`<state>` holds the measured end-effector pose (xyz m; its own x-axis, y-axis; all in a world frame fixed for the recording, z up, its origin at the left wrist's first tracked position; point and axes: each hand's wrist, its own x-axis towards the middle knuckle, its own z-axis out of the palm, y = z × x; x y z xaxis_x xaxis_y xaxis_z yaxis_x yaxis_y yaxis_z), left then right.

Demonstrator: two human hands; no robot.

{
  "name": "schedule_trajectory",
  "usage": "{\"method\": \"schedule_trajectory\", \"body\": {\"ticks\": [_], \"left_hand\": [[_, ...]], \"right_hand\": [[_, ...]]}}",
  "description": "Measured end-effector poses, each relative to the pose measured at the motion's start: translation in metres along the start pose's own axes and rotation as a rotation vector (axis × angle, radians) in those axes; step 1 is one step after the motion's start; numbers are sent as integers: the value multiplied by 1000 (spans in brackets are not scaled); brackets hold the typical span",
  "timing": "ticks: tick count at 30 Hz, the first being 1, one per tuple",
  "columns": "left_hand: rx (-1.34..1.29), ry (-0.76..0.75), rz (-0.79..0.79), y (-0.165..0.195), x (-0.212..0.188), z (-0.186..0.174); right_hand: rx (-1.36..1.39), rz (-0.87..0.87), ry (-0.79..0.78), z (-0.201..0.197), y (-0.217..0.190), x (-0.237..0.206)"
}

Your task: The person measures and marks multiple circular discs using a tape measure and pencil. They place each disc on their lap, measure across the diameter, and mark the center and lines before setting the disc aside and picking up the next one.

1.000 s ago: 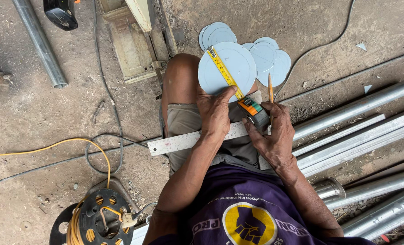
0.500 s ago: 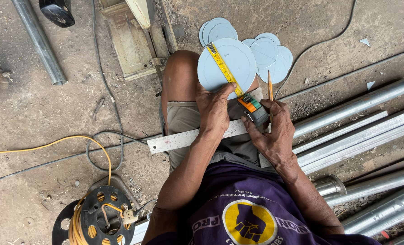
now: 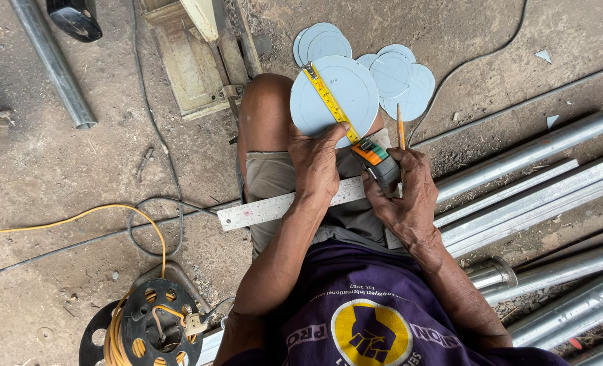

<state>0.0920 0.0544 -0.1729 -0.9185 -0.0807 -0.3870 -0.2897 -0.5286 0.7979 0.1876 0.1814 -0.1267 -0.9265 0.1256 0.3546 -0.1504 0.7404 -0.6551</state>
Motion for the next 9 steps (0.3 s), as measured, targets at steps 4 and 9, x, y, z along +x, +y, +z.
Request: {"method": "schedule_trajectory", "body": {"ticks": [4, 9], "left_hand": [[14, -7, 24, -2, 1, -1], [39, 12, 37, -7, -10, -24]], "right_hand": [[16, 128, -71, -1, -1, -1], [42, -22, -78, -7, 3, -2]]}}
